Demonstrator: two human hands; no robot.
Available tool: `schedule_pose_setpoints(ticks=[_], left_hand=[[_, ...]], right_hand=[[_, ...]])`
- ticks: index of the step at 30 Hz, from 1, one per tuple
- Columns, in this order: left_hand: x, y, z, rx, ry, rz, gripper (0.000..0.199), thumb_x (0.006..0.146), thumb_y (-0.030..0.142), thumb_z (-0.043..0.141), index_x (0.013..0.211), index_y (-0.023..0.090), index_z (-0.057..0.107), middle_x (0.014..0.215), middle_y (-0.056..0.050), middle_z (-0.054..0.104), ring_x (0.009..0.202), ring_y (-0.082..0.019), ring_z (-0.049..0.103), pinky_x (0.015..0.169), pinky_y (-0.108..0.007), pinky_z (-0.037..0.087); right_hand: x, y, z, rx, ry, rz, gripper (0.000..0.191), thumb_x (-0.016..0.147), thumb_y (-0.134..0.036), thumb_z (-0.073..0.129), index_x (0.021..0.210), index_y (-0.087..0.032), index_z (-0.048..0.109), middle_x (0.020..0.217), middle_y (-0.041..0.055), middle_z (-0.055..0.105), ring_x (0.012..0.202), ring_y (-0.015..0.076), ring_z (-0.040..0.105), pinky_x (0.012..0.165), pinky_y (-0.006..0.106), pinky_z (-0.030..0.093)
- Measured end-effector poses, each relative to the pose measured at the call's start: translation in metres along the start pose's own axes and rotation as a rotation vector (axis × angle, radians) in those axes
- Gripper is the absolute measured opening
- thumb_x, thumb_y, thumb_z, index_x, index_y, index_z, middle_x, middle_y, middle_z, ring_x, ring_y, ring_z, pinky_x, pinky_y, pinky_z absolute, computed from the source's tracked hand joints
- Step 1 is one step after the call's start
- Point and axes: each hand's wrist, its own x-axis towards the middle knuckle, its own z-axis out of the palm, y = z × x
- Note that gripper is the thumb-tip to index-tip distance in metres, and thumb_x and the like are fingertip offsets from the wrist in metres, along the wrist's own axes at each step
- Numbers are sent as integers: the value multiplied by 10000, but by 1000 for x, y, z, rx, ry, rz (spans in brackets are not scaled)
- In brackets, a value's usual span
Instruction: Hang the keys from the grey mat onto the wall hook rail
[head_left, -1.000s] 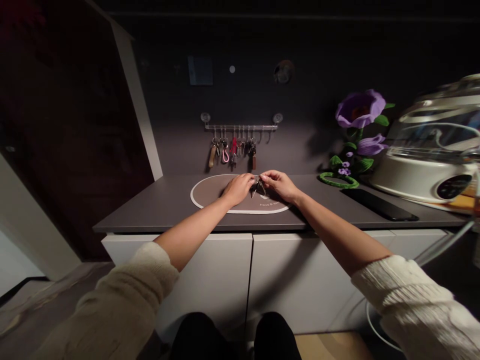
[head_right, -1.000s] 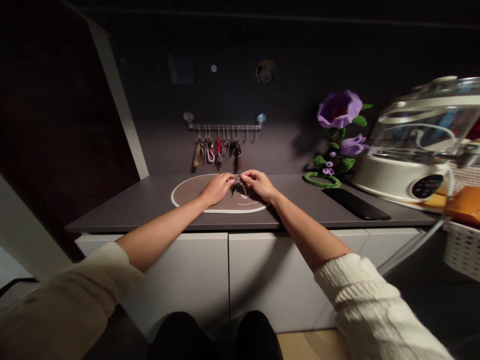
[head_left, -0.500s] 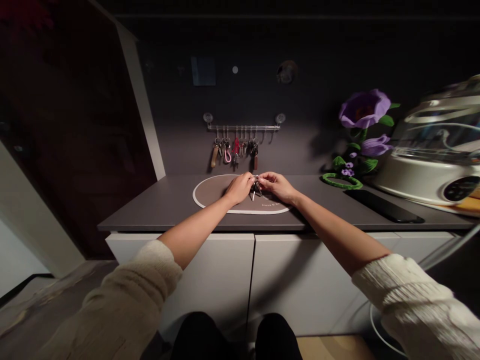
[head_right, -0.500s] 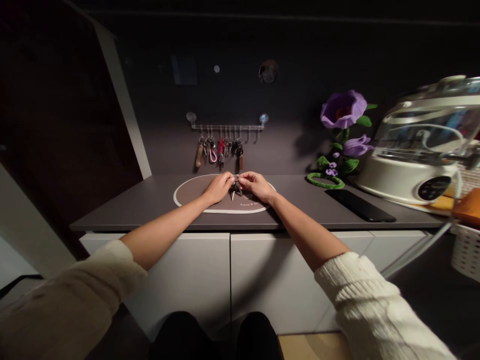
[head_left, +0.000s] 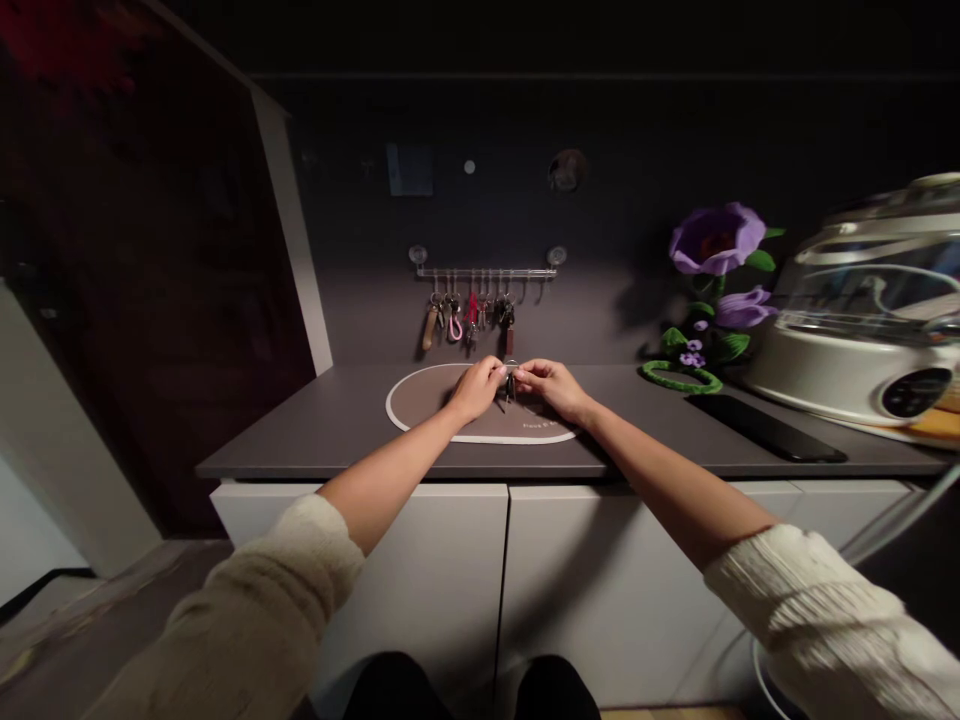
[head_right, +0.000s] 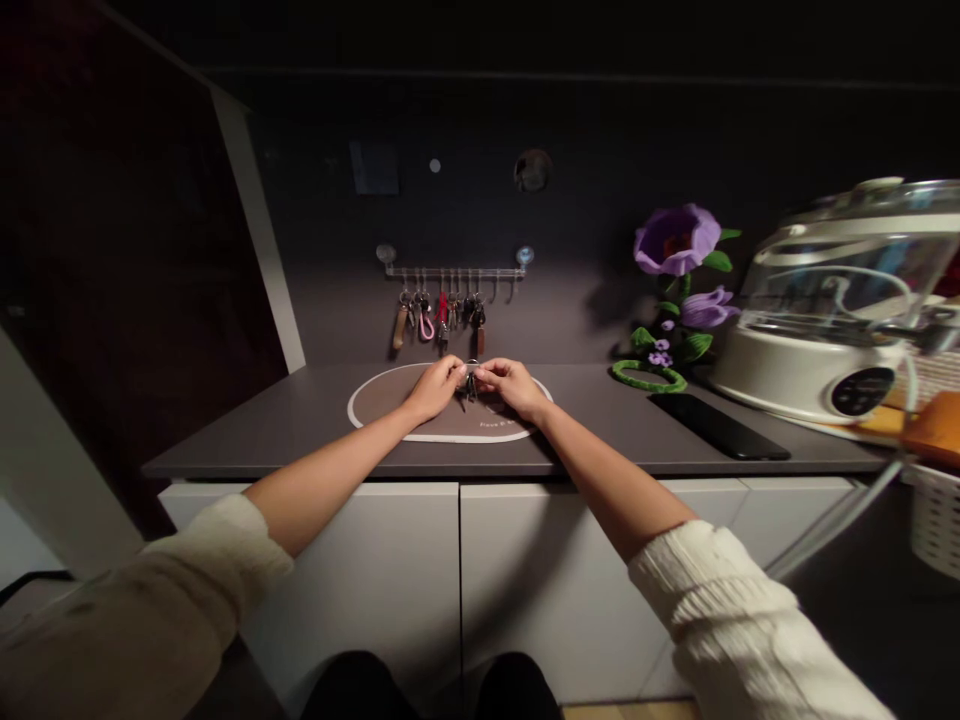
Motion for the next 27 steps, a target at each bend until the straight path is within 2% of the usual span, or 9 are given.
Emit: schedule_pose_setpoints(ticks=[6,12,19,22,27], left_hand=[[1,-1,0,-8,46,-29,236,855,307,343,796,165,522,701,-10,561,665,-119,492,641,-234,361],[1,-1,-1,86,117,-82,231,854,293,343,791,171,528,761,-31,591,716,-137,511,677,-250,360],[1,-2,-1,172,139,-115,217,848,266,347,795,178,538,822,-53,608,788,-155,530,710,-260,368],[1,-3,-1,182,122,-121,221,847,268,348,786,177,540,822,-57,609,789,-155,535,711,-260,374],[2,-6,2,192,70,-120,222,852,258,336,801,178,536,826,-55,605,783,-150,535,719,-261,377]], right_hand=[[0,-2,-1,48,71,11,249,558,-330,737,672,-146,613,619,-19,573,547,60,494,591,213,423],[0,-9,-2,151,109,12,264,543,-314,745,656,-132,589,577,-35,542,503,40,447,539,197,375],[11,-21,-5,267,189,10,266,547,-298,742,666,-141,563,672,5,596,507,46,456,528,205,373],[22,-24,-7,290,210,-33,277,547,-312,739,663,-150,546,577,-31,539,481,40,423,551,211,394],[46,-32,-9,304,238,-83,245,586,-319,708,646,-163,529,423,-93,359,420,34,342,575,228,431]])
